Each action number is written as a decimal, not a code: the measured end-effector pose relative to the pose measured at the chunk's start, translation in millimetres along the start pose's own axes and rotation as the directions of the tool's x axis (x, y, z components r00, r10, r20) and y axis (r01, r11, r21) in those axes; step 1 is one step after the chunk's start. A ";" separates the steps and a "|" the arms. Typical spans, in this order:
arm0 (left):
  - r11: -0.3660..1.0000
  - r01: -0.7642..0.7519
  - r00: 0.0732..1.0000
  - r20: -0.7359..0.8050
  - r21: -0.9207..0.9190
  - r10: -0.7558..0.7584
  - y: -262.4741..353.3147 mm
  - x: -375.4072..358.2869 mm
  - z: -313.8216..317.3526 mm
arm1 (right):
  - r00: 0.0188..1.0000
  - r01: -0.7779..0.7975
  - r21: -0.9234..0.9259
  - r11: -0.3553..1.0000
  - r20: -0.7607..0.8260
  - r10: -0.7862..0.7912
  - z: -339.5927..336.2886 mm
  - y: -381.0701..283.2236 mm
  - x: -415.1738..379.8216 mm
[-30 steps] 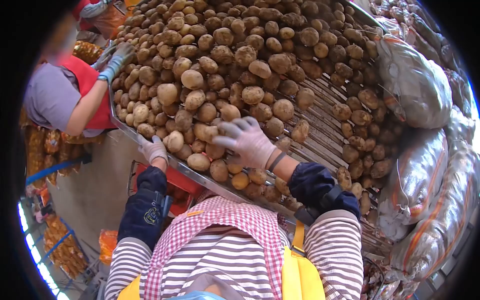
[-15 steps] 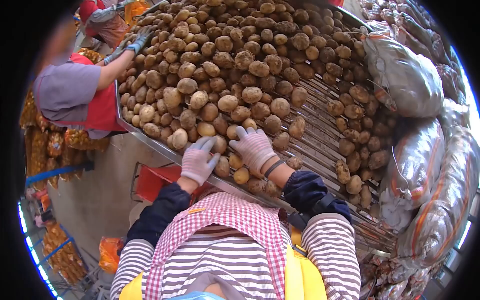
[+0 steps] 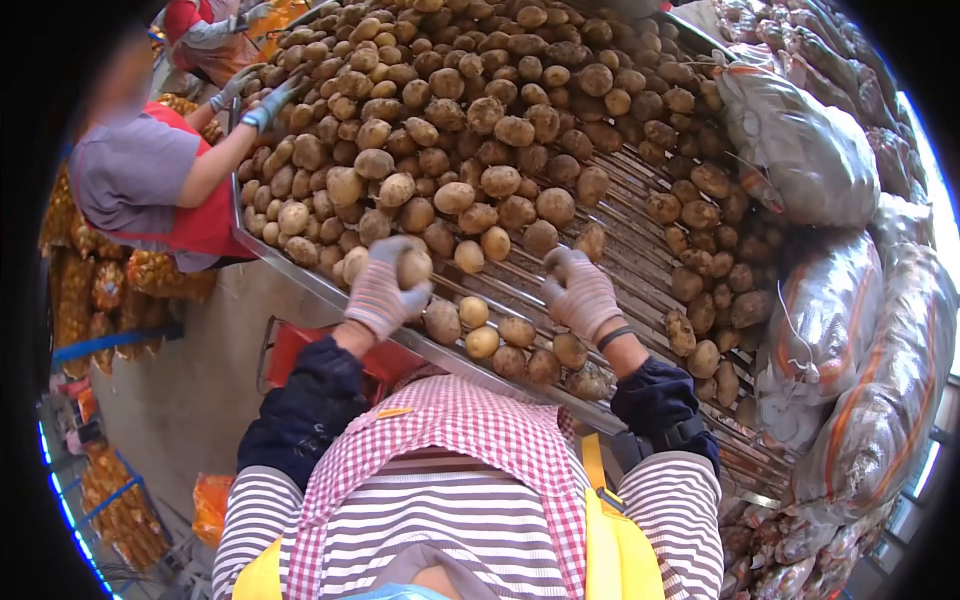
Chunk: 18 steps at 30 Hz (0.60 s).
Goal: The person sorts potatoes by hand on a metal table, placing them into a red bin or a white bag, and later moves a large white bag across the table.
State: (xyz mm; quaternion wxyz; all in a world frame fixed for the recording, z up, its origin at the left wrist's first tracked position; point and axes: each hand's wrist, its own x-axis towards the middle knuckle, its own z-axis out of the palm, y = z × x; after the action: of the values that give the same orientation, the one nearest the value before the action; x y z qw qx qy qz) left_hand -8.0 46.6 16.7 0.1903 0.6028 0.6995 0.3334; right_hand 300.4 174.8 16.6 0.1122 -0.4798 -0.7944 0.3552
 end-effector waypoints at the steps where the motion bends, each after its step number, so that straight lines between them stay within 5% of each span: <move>1: 1.000 0.002 1.000 -0.004 0.003 -0.001 -4.6 5.4 -12.2 | 1.000 0.005 0.001 1.000 0.001 -0.005 0.9 -2.3 0.5; 3: 0.989 0.150 0.979 -0.139 -0.021 -0.151 -16.1 21.9 -35.4 | 0.950 -0.221 0.128 0.967 0.253 0.183 3.5 -18.1 2.0; 4: 0.985 0.171 0.963 -0.208 -0.016 -0.170 -22.2 29.6 -43.2 | 0.951 -0.216 0.128 0.968 0.253 0.179 5.9 -31.6 1.2; 6: 0.974 0.204 0.937 -0.269 -0.097 -0.223 -41.4 49.4 -59.9 | 0.936 0.137 -0.107 0.985 0.340 -0.093 16.5 -71.4 -1.0; 10: 0.949 0.260 0.876 -0.457 0.177 -0.154 -62.5 76.7 -85.5 | 0.848 0.284 -0.355 0.891 0.527 -0.060 54.8 -90.9 23.8; 12: 0.981 0.099 0.959 -0.279 0.165 -0.050 -33.5 61.0 -87.8 | 0.777 0.284 -0.408 0.868 0.629 0.041 52.2 -97.7 34.2; 14: 0.985 0.057 0.997 -0.041 -0.165 -0.064 -6.3 25.4 -66.7 | 0.786 0.239 -0.357 0.903 0.617 0.036 42.0 -85.2 32.6; 16: 0.997 -0.015 0.968 0.248 -0.081 0.035 9.6 -15.6 -35.7 | 0.898 0.036 -0.276 0.960 0.431 0.090 29.3 -73.1 28.0; 18: 0.993 -0.114 0.884 0.451 -0.042 0.121 32.5 -34.9 -3.1 | 0.926 0.008 -0.254 0.967 0.367 0.089 24.3 -54.5 23.8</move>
State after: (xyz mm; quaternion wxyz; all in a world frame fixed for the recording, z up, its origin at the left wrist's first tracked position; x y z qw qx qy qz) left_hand 20.3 13.7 36.7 0.3318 0.7037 0.5957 0.1997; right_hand 238.4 168.0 31.8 -0.1106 -0.4297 -0.8294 0.3395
